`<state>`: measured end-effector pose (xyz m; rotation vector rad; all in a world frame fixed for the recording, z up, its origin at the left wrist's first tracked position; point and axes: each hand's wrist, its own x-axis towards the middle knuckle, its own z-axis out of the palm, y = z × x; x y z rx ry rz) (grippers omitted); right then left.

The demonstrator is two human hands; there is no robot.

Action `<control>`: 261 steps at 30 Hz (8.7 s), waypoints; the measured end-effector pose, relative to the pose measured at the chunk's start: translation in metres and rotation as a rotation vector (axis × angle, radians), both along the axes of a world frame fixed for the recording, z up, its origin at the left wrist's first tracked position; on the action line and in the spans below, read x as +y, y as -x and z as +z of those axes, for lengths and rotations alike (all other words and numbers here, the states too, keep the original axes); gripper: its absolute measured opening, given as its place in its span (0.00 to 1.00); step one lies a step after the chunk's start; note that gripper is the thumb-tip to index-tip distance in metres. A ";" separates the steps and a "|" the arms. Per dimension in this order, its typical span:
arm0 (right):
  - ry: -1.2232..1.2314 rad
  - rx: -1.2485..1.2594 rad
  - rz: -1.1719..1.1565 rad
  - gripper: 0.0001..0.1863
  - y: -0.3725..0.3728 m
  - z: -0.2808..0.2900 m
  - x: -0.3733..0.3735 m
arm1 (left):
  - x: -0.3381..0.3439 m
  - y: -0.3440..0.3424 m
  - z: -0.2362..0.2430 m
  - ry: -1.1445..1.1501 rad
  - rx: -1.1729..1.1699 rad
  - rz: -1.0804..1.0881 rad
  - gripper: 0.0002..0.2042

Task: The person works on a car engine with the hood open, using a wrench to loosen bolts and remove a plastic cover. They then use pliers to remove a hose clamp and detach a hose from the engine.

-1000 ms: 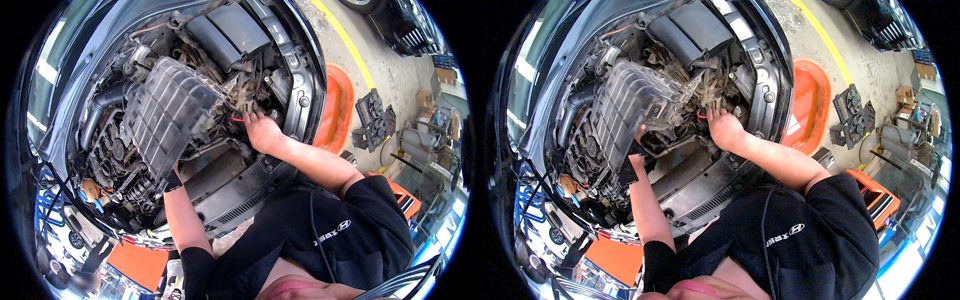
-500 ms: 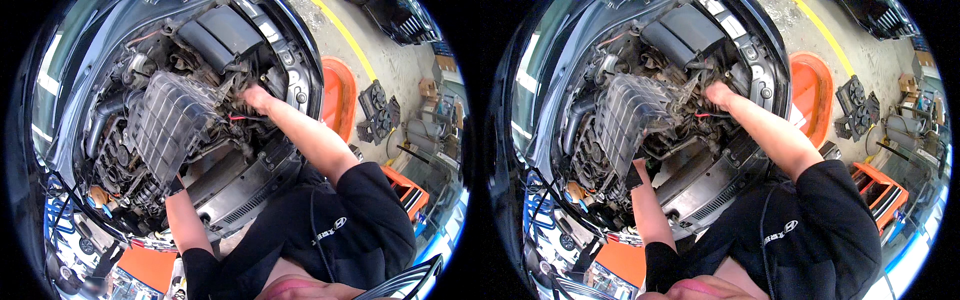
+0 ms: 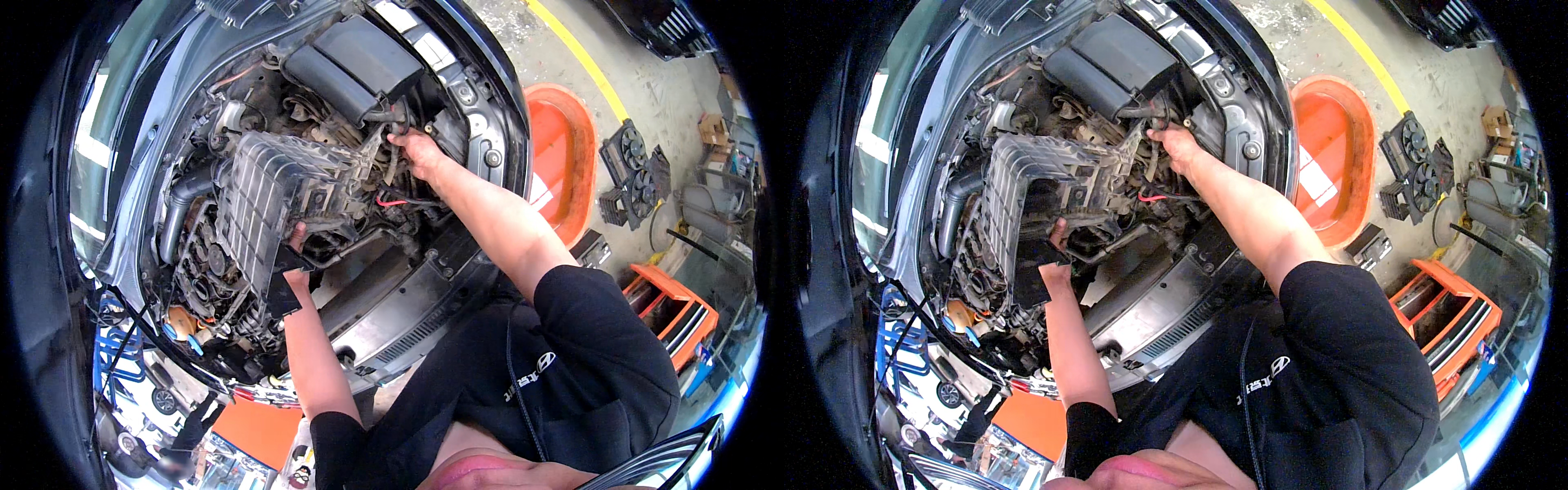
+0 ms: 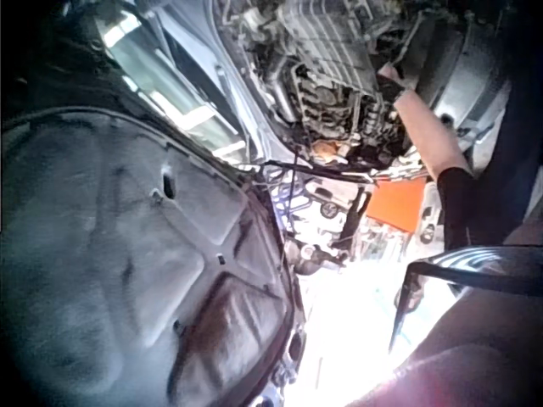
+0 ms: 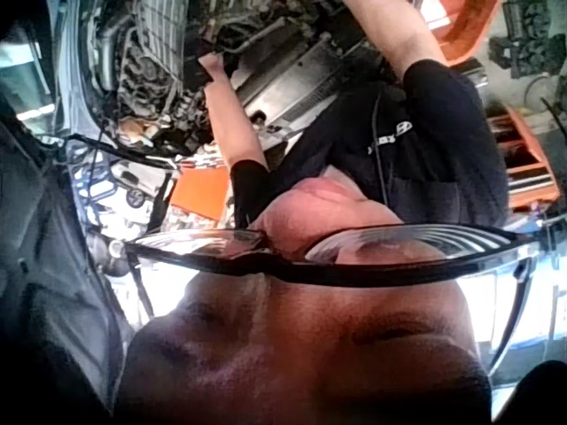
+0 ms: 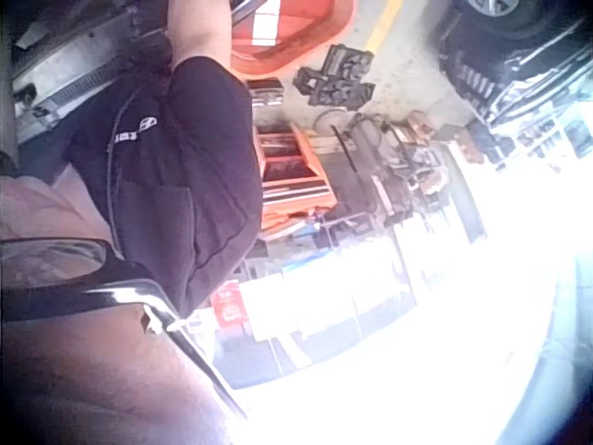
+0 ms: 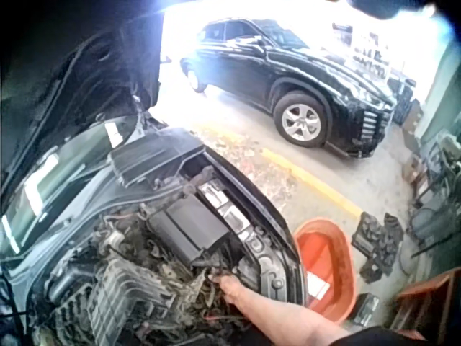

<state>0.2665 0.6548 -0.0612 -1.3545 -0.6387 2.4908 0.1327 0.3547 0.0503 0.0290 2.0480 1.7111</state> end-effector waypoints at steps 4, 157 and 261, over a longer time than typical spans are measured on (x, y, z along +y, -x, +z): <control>-0.068 0.032 0.002 0.11 -0.001 -0.020 -0.008 | 0.001 0.016 0.003 0.234 0.211 -0.115 0.28; -0.599 -0.436 0.437 0.29 -0.010 -0.046 -0.001 | 0.046 -0.008 -0.136 0.465 0.119 -0.114 0.42; -2.206 -0.299 0.389 0.16 -0.094 0.051 0.152 | 0.063 -0.016 -0.178 0.007 -0.541 -0.019 0.29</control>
